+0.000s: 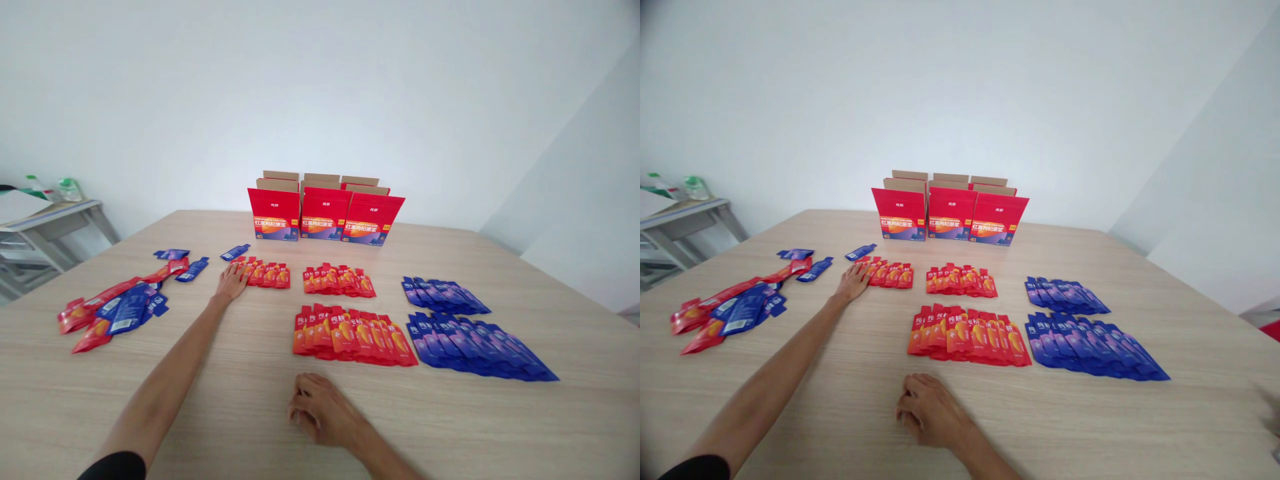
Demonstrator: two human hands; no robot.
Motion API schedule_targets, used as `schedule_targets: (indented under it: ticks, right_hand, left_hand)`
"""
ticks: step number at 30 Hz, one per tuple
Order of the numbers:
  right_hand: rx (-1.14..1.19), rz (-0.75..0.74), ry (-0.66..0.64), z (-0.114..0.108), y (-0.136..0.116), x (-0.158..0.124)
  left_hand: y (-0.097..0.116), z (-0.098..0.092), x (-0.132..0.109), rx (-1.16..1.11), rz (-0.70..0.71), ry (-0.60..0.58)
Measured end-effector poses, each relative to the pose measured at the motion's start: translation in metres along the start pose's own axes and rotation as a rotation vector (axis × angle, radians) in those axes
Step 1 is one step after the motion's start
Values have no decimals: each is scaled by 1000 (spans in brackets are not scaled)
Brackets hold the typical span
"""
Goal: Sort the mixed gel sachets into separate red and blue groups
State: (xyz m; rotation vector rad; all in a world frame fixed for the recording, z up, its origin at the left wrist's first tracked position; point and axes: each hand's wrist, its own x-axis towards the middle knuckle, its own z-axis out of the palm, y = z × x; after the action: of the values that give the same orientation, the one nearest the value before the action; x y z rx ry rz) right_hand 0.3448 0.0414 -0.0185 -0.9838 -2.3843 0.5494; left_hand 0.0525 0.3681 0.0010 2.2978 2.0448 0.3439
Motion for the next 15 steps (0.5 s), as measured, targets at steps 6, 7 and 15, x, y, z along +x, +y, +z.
schedule_targets:
  ticks: [6, 7, 15]
  right_hand:
    - [4, -15, 27, 0, 1, 0]
    - [7, -19, 31, 0, 1, 0]
    - [9, -12, 28, -2, 0, 2]
  left_hand:
    - [0, 2, -12, 31, 8, 18]
    - [0, 2, -14, 32, 11, 22]
    - [5, -4, -19, -2, 12, 58]
